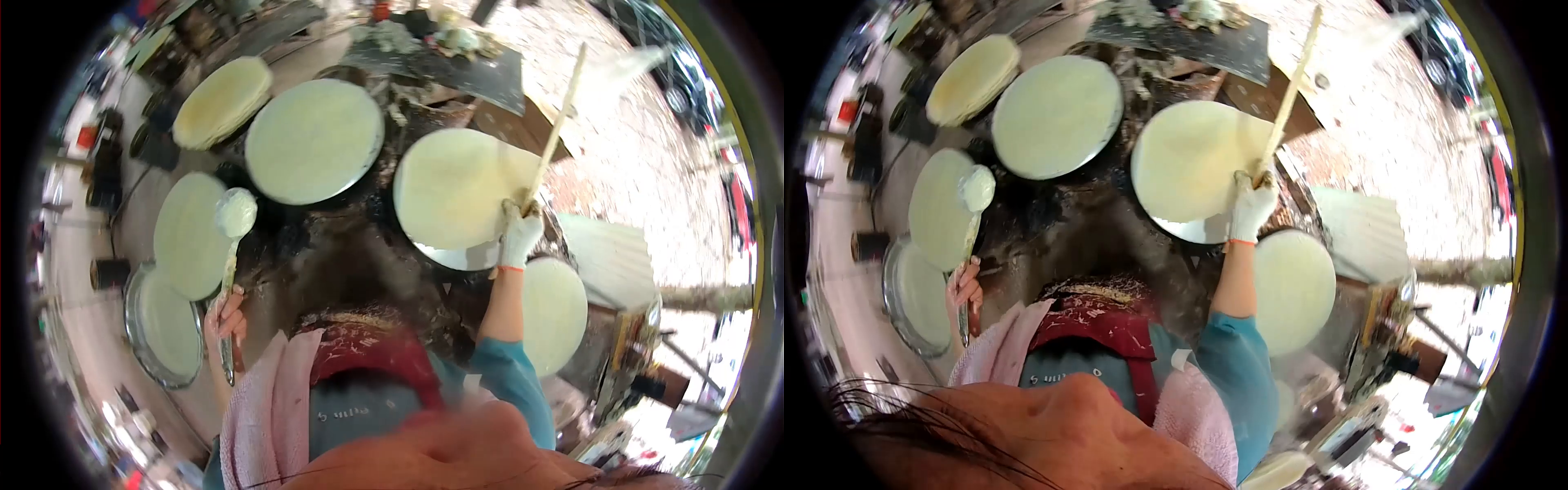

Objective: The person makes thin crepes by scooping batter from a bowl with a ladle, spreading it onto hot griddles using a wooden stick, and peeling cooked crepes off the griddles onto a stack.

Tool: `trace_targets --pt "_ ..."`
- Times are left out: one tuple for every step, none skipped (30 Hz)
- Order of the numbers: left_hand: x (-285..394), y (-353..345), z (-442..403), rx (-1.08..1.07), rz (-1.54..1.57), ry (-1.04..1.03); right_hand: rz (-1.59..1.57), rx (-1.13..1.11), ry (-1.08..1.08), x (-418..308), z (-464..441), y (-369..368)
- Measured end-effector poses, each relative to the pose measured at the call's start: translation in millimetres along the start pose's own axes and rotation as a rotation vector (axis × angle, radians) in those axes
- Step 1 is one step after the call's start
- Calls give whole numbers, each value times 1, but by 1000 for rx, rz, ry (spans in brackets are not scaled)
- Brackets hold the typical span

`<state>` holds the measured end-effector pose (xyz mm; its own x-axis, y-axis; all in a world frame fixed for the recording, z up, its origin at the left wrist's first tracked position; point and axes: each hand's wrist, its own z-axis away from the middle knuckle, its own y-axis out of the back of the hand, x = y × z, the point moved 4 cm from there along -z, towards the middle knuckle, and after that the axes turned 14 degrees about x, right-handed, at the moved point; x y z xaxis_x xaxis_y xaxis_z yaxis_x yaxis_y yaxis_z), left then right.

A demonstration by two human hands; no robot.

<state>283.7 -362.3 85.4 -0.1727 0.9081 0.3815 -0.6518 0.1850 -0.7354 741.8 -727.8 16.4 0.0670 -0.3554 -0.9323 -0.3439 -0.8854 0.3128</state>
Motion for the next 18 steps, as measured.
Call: trace_targets --pt "2 3 7 25 13 -23 26 -1 99 -33 7 -7" --pt "6 12 14 102 17 -78 41 -14 197 -64 18 -18" --pt "8 25 21 177 79 -93 19 -48 212 -86 30 -30" --pt "12 28 27 204 41 -125 -5 -77 228 -110 42 -44" --pt "18 32 35 241 44 -165 37 -124 286 -142 59 -55" --pt "23 46 38 227 69 -190 75 -163 349 -167 76 -69" --pt "28 59 43 220 102 -227 49 -196 404 -177 88 -87" --pt "32 69 49 213 133 -263 23 -228 457 -187 98 -105" --pt "40 83 58 217 129 -299 25 -292 469 -211 122 -119" --pt "47 96 66 216 121 -330 116 -304 566 -232 144 -131" --pt "56 111 77 210 110 -352 139 -388 589 -251 166 -146" --pt "66 125 88 221 155 -382 169 -462 611 -266 186 -161" --pt "73 139 99 227 201 -408 90 -538 614 -269 203 -180" --pt "78 153 110 233 251 -427 19 -614 619 -281 226 -195" --pt "90 173 124 242 292 -450 127 -675 661 -303 256 -203" --pt "98 193 136 259 332 -463 51 -763 664 -316 277 -218" --pt "105 215 148 274 373 -474 18 -810 672 -330 297 -227" --pt "113 243 158 329 332 -503 -20 -855 682 -347 317 -236"
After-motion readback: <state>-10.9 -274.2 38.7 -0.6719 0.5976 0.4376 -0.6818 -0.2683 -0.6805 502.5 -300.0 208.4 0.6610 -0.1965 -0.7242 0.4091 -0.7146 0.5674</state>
